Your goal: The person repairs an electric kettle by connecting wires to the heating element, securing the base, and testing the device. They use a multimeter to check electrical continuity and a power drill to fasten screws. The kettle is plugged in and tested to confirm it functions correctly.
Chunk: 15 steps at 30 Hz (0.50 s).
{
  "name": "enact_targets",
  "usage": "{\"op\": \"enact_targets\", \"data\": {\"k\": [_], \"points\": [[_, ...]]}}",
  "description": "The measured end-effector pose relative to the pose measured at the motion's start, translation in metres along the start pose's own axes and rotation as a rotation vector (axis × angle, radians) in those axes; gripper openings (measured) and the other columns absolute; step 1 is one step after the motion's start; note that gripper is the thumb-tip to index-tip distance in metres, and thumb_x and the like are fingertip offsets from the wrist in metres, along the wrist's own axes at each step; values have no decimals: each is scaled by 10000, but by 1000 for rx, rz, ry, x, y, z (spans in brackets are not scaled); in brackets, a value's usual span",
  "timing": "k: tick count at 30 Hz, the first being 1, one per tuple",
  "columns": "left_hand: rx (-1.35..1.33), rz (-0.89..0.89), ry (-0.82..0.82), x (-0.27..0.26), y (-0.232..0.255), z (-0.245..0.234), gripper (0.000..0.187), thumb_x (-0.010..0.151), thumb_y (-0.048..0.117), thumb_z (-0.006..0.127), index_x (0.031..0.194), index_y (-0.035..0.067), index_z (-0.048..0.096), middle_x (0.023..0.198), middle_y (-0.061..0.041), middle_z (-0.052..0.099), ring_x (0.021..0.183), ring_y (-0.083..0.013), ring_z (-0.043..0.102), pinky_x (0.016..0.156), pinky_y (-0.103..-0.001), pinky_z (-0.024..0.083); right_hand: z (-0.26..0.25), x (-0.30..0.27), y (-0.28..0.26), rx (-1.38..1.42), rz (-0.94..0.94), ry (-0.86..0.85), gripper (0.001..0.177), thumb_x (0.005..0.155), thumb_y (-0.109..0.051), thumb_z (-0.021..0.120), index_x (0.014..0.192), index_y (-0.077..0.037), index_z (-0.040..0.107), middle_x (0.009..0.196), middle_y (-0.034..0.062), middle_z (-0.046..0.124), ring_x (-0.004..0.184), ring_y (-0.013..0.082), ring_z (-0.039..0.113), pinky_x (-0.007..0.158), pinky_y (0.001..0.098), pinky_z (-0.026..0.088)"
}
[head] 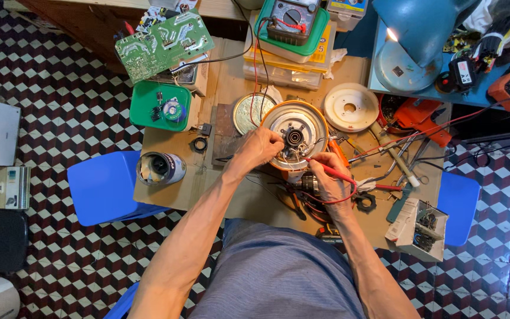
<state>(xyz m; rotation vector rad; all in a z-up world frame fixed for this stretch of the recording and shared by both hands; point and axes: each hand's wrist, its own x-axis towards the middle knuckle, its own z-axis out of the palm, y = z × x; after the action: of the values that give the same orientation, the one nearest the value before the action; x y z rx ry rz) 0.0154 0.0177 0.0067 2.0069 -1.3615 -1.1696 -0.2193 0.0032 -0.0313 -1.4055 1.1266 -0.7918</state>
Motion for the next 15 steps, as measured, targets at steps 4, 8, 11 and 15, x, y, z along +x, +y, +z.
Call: {"op": "enact_targets", "data": {"k": [4, 8, 11, 15], "points": [[-1, -30, 17, 3, -5, 4, 223, 853, 293, 615, 842, 148, 784, 535, -37, 636, 502, -141, 643, 566, -309, 518, 3, -1, -2, -21, -14, 24, 193, 967, -157, 692, 1078, 1, 689, 970, 47, 732, 881, 99, 674, 808, 252, 555], [-8, 48, 104, -2, -7, 7, 265, 839, 282, 667, 989, 123, 817, 660, -30, 720, 577, -117, 690, 618, -285, 539, 4, -1, -3, -7, -14, 34, 188, 965, -153, 693, 1072, 2, 688, 966, 46, 727, 873, 94, 666, 803, 251, 550], [-111, -52, -18, -12, -7, 9, 345, 828, 251, 683, 1116, 73, 748, 722, -53, 748, 593, -173, 705, 577, -341, 554, 4, 0, -3, -5, -24, 45, 175, 971, -143, 689, 1062, 7, 684, 958, 47, 722, 862, 90, 656, 788, 248, 544], [-41, -54, -6, -22, 0, 16, 392, 846, 255, 688, 1188, 64, 683, 760, -88, 768, 672, -226, 751, 632, -374, 571, 4, 0, -2, 22, -27, 35, 158, 977, -132, 683, 1052, 7, 675, 950, 43, 718, 856, 82, 654, 780, 235, 544]]}}
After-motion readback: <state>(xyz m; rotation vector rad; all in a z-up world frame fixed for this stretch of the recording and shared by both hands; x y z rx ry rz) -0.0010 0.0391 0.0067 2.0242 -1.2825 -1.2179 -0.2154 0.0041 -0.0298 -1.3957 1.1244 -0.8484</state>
